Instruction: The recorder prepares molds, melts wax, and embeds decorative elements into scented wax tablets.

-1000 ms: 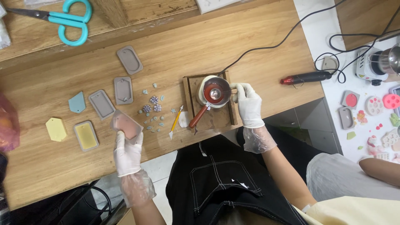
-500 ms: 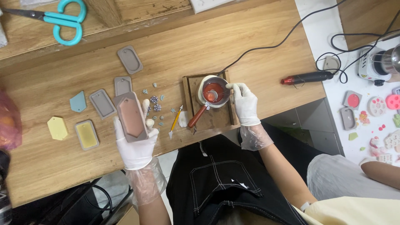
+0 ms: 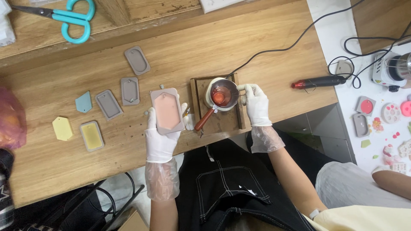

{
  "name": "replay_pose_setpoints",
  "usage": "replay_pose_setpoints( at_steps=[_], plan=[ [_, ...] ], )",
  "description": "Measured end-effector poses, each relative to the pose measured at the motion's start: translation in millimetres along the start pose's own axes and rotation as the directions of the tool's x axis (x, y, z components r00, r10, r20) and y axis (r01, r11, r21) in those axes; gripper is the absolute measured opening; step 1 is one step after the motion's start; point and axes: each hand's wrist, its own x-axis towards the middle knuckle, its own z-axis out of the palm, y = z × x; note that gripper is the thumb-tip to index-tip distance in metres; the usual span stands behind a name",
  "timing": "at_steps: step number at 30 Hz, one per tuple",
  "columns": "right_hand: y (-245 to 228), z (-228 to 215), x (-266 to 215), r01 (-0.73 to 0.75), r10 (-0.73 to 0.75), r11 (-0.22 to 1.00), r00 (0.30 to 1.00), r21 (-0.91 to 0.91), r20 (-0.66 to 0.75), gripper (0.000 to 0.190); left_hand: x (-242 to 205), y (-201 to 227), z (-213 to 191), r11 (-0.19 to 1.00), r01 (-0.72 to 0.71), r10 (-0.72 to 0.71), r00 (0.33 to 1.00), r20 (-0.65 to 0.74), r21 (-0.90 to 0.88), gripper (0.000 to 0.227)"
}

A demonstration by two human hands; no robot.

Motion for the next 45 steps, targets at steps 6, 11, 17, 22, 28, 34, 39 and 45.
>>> replay_pose_setpoints(
  at_steps=[6, 11, 17, 22, 28, 34, 39, 45],
  plan=[
    [-17, -9, -2, 0.034, -0.036, 0.999, 0.998, -0.042, -0.046, 0.025, 24, -22, 0, 0.993, -0.034, 0.036, 0.999, -0.012, 0.111, 0.059],
    [-27, -14, -3, 0.036, -0.038, 0.998, 0.997, -0.044, -0.062, 0.025, 53, -40, -13, 0.997, -0.007, 0.008, 1.0, -0.023, 0.073, 0.053],
    [-40, -21, -6, 0.053, -0.057, 0.997, 0.995, -0.05, -0.079, 0.025, 67, -50, -17, 0.943, -0.057, 0.057, 0.998, 0.011, 0.329, 0.052],
    [-58, -28, -10, 0.097, -0.101, 0.994, 0.991, -0.049, -0.085, 0.024, 77, -60, -7, 0.984, 0.046, -0.038, 0.998, -0.051, 0.174, 0.054],
    [-74, -31, -14, 0.142, -0.142, 0.99, 0.988, 0.006, -0.056, 0.024, 91, -83, -2, 0.989, 0.057, -0.055, 0.998, -0.019, 0.135, 0.054],
    [-91, -27, -24, 0.146, -0.147, 0.987, 0.989, 0.062, 0.002, 0.024, 82, -96, 26, 0.979, 0.202, -0.202, 0.979, 0.012, -0.009, 0.052],
    [-104, -22, -35, 0.113, -0.114, 0.993, 0.993, 0.019, 0.015, 0.023, 83, -105, 27, 0.925, 0.32, -0.31, 0.947, 0.078, -0.205, 0.049],
    [-110, -19, -44, 0.156, -0.156, 0.987, 0.988, -0.026, 0.007, 0.021, 81, -108, 32, 0.937, 0.302, -0.284, 0.951, 0.122, -0.172, 0.047]
  ],
)
